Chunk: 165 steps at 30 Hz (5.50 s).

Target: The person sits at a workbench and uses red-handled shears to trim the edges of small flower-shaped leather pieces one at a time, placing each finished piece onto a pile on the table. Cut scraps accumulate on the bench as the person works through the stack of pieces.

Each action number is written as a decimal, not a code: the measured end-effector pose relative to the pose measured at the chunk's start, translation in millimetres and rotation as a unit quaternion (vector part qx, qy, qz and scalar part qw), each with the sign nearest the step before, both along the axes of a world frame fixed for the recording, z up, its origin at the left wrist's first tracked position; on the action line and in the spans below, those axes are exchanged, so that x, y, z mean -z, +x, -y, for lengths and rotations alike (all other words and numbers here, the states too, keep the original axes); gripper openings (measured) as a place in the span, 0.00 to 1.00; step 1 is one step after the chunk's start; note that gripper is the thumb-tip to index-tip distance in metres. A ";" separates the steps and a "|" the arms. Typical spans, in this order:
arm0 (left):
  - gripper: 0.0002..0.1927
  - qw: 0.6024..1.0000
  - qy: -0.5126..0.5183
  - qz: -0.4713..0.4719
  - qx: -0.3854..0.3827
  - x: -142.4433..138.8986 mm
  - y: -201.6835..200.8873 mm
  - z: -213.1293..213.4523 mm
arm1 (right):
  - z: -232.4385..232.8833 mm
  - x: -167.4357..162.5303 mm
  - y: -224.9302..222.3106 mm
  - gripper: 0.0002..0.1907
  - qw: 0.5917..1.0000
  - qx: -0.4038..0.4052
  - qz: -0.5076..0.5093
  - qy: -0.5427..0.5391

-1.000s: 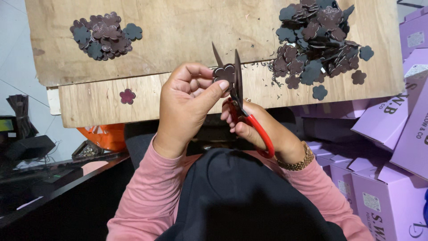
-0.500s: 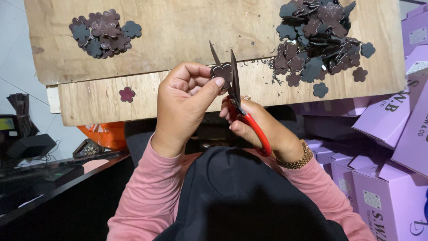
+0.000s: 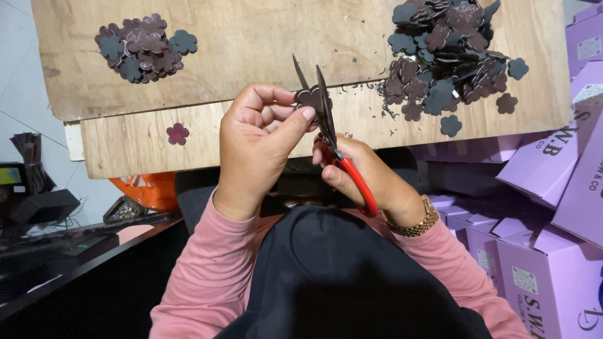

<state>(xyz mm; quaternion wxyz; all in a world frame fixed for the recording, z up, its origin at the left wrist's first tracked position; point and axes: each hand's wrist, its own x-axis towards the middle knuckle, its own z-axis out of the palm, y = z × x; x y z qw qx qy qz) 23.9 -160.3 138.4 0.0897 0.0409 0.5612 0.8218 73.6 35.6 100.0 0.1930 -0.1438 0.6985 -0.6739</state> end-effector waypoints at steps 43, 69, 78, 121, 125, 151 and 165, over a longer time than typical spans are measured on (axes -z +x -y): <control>0.05 0.990 -0.122 -0.069 0.011 -1.7 3.1 1.4 | 0.3 -6.8 -2.0 0.35 0.999 -0.006 -0.033 0.001; 0.07 0.988 -0.141 -0.023 0.052 -9.9 6.0 4.0 | -15.3 -8.6 4.7 0.37 0.996 -0.063 0.022 -0.064; 0.06 0.978 -0.194 -0.040 0.070 -12.9 4.6 4.2 | -18.3 -15.5 0.4 0.35 0.998 -0.069 -0.004 -0.013; 0.05 0.990 -0.116 -0.056 0.052 -0.8 3.0 4.1 | -7.6 2.1 6.4 0.39 0.996 -0.046 0.005 -0.076; 0.06 0.985 -0.159 -0.035 0.056 -1.4 5.8 3.1 | -8.7 3.1 7.5 0.39 0.997 -0.033 0.016 -0.061; 0.05 0.967 -0.201 -0.128 0.092 -6.4 7.7 5.8 | -1.4 -9.9 8.2 0.47 0.998 -0.002 -0.049 -0.031; 0.07 0.990 -0.110 -0.069 0.049 3.8 10.5 0.8 | -4.6 13.1 9.3 0.45 0.997 -0.001 -0.039 -0.069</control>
